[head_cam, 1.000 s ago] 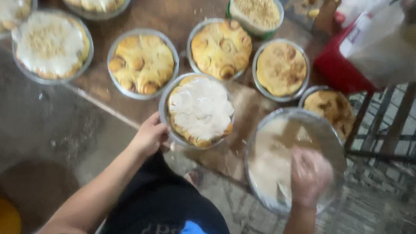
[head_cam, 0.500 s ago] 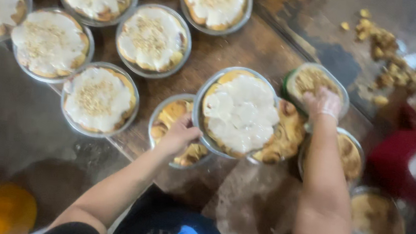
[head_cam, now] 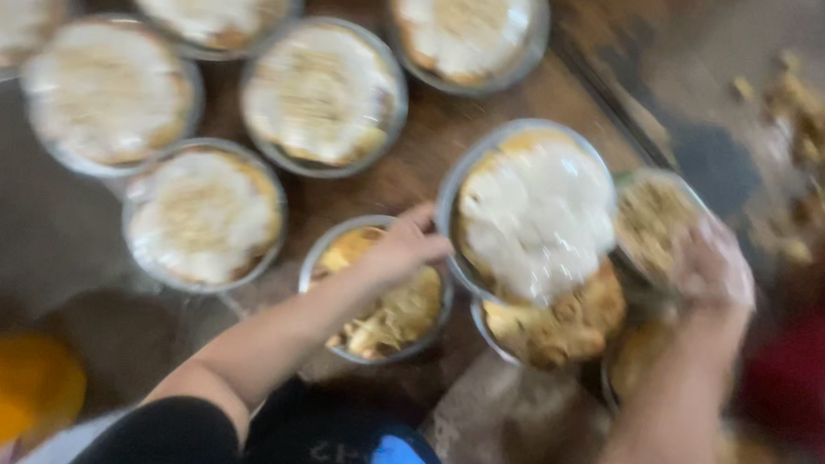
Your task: The person applies icing to cinnamon rolls using a spoon and then sprinkles chopped nuts onto them by hand.
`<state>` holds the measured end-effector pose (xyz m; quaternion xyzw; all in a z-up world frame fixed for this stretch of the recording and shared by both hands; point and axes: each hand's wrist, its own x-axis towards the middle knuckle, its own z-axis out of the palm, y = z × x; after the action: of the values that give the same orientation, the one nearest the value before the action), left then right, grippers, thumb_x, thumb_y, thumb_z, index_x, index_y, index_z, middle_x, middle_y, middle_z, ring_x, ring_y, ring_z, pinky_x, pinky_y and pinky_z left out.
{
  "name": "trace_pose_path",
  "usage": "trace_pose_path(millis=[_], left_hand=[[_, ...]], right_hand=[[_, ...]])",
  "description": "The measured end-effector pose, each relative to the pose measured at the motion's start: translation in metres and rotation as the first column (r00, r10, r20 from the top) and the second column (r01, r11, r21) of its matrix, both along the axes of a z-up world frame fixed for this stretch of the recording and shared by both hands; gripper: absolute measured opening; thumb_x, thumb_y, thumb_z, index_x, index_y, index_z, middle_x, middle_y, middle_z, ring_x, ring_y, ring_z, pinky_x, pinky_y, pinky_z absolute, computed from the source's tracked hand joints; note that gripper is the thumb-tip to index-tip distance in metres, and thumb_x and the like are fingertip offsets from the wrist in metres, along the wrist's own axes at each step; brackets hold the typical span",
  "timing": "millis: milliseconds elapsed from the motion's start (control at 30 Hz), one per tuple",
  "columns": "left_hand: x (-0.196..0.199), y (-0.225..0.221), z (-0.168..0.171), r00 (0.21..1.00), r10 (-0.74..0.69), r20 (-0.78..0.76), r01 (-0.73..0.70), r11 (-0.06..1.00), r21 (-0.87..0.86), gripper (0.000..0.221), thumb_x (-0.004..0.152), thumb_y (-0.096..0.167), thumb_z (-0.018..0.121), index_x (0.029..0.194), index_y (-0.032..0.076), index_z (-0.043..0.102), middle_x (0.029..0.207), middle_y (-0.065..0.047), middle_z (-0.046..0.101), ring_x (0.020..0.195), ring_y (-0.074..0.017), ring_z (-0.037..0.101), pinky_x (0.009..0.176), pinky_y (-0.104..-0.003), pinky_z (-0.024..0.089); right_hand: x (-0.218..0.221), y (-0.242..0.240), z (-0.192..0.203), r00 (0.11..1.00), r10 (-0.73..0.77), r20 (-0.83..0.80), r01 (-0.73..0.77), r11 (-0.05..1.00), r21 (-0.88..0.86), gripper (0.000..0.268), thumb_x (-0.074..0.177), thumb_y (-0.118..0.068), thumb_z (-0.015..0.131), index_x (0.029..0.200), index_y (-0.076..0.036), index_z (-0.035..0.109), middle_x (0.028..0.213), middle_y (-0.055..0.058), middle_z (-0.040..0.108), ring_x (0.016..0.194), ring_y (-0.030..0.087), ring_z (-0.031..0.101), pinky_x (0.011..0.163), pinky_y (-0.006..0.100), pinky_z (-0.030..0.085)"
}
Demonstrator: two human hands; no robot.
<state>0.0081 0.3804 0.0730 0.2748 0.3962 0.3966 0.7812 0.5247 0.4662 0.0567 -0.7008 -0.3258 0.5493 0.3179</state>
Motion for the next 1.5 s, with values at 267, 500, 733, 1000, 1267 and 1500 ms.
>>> trace_pose_path(millis=[267,500,733,1000,1267,1500], left_hand=[[0.039,0.025,0.002,0.974,0.059,0.22,-0.043,0.996,-0.076,0.033,0.085,-0.006,0.061,0.117,0.003,0.064,0.098,-0.004,0.067,0.073,-0.0117,0.062,0.06,-0.025,0.052],[0.046,0.022,0.019,0.943,0.064,0.327,-0.024,0.992,-0.123,0.031,0.084,-0.008,0.059,0.113,0.002,0.061,0.095,-0.006,0.064,0.066,-0.0108,0.054,0.056,-0.025,0.044],[0.044,0.023,0.015,0.95,0.091,0.3,-0.068,0.994,-0.088,0.028,0.086,-0.009,0.06,0.113,0.0,0.06,0.096,-0.006,0.064,0.07,-0.0103,0.055,0.058,-0.024,0.045],[0.041,0.025,0.023,0.974,0.069,0.214,-0.051,0.995,-0.088,0.034,0.081,-0.005,0.062,0.114,0.002,0.061,0.099,-0.004,0.067,0.077,-0.0112,0.064,0.067,-0.026,0.056],[0.019,0.025,0.004,0.99,0.092,0.11,-0.085,0.994,-0.068,0.032,0.083,-0.004,0.062,0.114,0.005,0.062,0.096,-0.003,0.066,0.076,-0.0116,0.063,0.065,-0.027,0.055],[0.018,0.027,0.009,0.979,0.089,0.184,-0.072,0.993,-0.099,0.034,0.085,-0.006,0.062,0.117,0.003,0.06,0.098,-0.006,0.066,0.077,-0.0126,0.064,0.068,-0.028,0.055]], right_hand=[[-0.185,-0.016,0.176,0.937,0.262,0.233,-0.343,0.821,0.457,0.011,0.091,-0.003,0.075,0.101,-0.002,0.076,0.093,0.007,0.073,0.083,0.012,0.069,0.076,0.026,0.058],[-0.262,-0.025,0.217,0.587,0.118,0.801,-0.721,0.527,0.45,0.012,0.101,-0.002,0.073,0.112,-0.003,0.079,0.1,0.015,0.077,0.08,0.019,0.073,0.067,0.029,0.06],[-0.245,-0.033,0.237,-0.05,0.393,0.918,-0.879,0.419,-0.227,0.027,0.102,-0.002,0.058,0.124,-0.009,0.073,0.098,0.009,0.076,0.08,0.014,0.071,0.071,0.03,0.058],[-0.186,-0.008,0.207,0.155,0.05,0.987,-0.956,0.261,0.136,0.019,0.108,-0.003,0.056,0.115,-0.003,0.074,0.119,0.013,0.076,0.098,0.018,0.072,0.083,0.03,0.055],[-0.118,-0.016,0.057,0.226,0.2,0.953,-0.523,0.851,-0.055,0.018,0.091,-0.008,0.072,0.106,-0.01,0.082,0.104,0.016,0.076,0.095,0.031,0.073,0.086,0.041,0.058],[-0.112,-0.017,0.046,0.635,-0.082,0.768,0.022,0.996,0.089,0.016,0.091,-0.007,0.072,0.103,-0.013,0.081,0.101,0.006,0.079,0.086,0.018,0.074,0.08,0.03,0.059]])
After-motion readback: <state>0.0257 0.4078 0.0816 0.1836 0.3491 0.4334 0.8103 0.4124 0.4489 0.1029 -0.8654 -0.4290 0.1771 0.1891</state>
